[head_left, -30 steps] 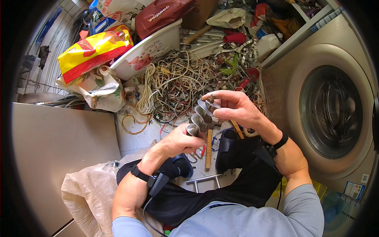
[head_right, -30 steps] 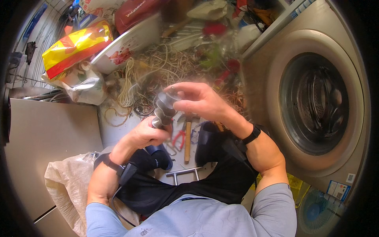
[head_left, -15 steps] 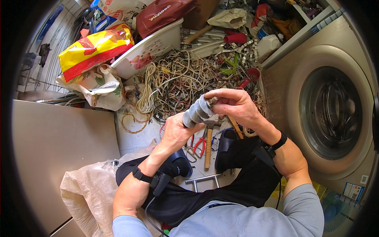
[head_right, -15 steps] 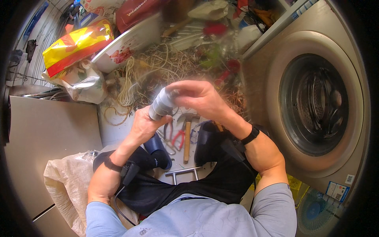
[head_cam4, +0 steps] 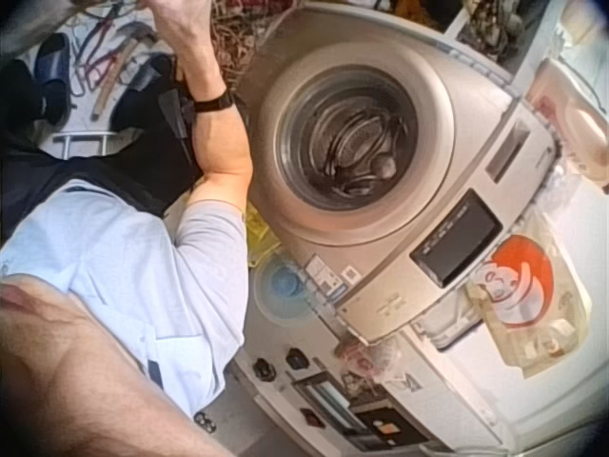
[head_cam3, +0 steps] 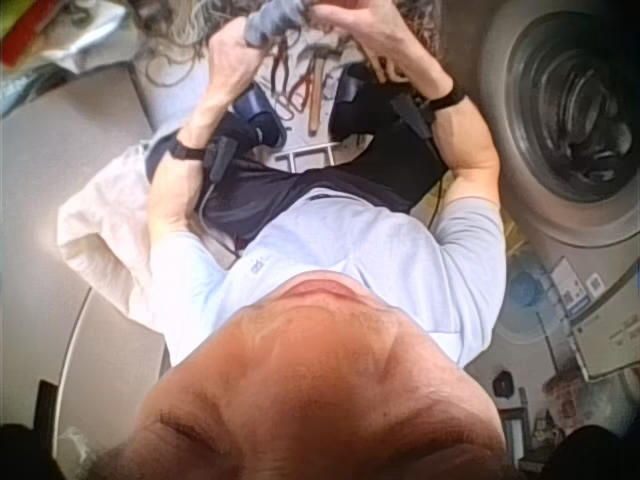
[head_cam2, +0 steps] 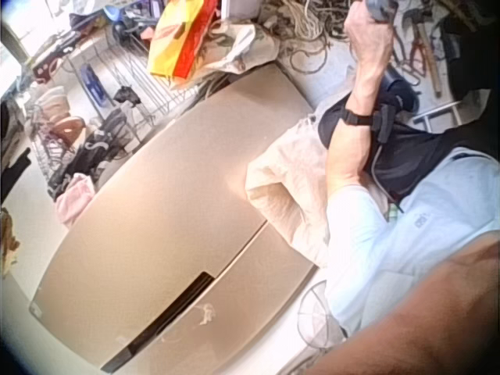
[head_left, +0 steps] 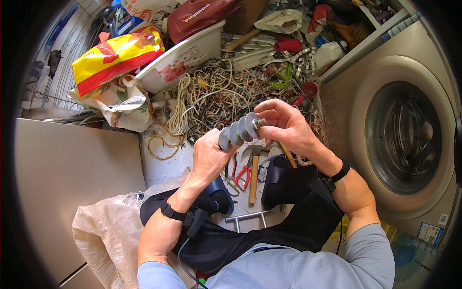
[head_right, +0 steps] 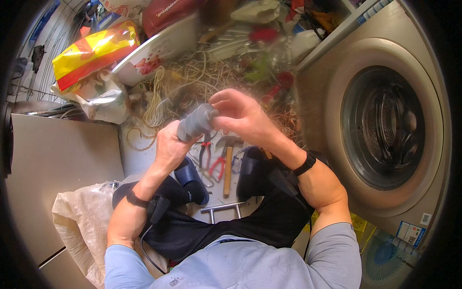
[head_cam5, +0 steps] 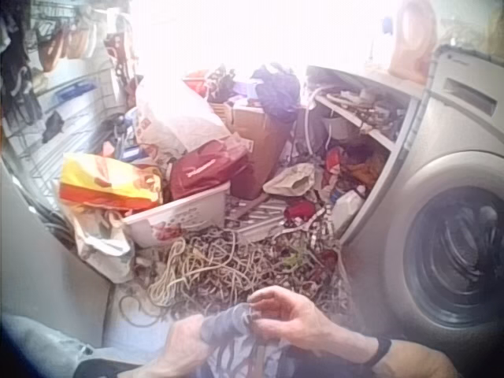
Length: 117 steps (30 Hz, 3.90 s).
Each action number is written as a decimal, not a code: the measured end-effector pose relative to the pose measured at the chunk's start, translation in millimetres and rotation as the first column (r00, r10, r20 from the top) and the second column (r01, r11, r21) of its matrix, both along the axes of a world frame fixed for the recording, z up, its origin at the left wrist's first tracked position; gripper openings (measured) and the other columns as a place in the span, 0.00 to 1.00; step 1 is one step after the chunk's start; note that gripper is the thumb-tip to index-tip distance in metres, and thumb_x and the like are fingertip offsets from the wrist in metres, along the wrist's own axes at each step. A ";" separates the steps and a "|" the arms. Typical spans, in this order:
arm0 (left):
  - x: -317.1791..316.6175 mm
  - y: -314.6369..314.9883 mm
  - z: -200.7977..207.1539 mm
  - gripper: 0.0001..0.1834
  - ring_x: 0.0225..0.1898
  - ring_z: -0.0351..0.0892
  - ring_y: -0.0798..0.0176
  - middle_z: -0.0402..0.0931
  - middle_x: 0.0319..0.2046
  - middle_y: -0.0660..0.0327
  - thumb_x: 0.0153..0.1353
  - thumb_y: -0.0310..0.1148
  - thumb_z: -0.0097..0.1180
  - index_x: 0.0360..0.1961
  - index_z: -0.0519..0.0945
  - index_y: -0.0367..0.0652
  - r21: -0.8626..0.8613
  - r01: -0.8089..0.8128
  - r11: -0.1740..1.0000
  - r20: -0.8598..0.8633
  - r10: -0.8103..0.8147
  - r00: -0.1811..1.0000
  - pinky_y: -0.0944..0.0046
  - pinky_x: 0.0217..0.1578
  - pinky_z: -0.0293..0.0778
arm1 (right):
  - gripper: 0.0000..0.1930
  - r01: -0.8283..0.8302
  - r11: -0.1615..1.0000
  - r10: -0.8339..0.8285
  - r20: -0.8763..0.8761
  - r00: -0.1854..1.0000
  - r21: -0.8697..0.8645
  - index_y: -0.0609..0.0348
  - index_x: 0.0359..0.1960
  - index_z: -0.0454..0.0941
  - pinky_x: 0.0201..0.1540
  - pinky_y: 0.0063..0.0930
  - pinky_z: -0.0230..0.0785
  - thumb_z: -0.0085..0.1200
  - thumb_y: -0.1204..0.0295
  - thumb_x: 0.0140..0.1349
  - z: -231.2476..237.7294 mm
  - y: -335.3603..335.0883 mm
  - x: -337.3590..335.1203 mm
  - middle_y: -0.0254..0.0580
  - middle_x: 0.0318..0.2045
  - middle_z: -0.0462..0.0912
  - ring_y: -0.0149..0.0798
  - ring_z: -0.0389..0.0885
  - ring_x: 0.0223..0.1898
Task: Disassembling a complex metal component using a hammer and pliers in a cluttered storage area.
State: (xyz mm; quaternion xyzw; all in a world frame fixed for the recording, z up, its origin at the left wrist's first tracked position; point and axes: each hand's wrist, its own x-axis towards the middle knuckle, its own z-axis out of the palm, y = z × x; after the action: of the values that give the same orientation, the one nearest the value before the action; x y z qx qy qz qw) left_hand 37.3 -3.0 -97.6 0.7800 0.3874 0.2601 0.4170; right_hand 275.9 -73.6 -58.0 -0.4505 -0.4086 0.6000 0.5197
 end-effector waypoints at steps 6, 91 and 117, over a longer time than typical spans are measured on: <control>1.5 -0.7 7.9 0.12 0.31 0.82 0.44 0.81 0.29 0.49 0.58 0.38 0.71 0.35 0.85 0.40 -0.012 -0.017 1.000 -0.018 0.017 1.000 0.51 0.34 0.76 | 0.19 0.001 1.000 -0.001 -0.007 1.000 -0.032 0.63 0.58 0.77 0.40 0.22 0.78 0.62 0.77 0.66 -0.2 1.1 -3.3 0.39 0.47 0.86 0.27 0.83 0.43; -16.0 -6.2 42.3 0.13 0.30 0.82 0.71 0.85 0.33 0.58 0.73 0.24 0.58 0.56 0.78 0.33 -0.540 0.081 0.838 0.456 0.210 0.865 0.71 0.33 0.79 | 0.28 0.254 0.911 -0.084 0.457 0.885 -0.325 0.56 0.24 0.76 0.17 0.23 0.56 0.45 0.48 0.78 -4.8 19.1 -7.2 0.30 0.11 0.71 0.25 0.65 0.12; -23.3 24.5 4.1 0.12 0.24 0.80 0.69 0.83 0.27 0.63 0.77 0.40 0.55 0.37 0.78 0.46 -0.882 0.121 0.456 0.385 0.547 0.744 0.69 0.23 0.75 | 0.10 0.135 0.990 -0.115 0.355 0.928 -0.031 0.63 0.46 0.80 0.31 0.21 0.74 0.50 0.69 0.79 -6.6 4.5 -2.0 0.35 0.28 0.83 0.25 0.79 0.26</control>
State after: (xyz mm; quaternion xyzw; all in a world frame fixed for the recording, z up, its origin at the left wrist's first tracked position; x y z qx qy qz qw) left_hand 14.0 21.5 -93.6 0.2646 0.4031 0.3245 0.8138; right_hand 273.9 -69.1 -64.6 -0.5901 -0.4488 0.4862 0.4626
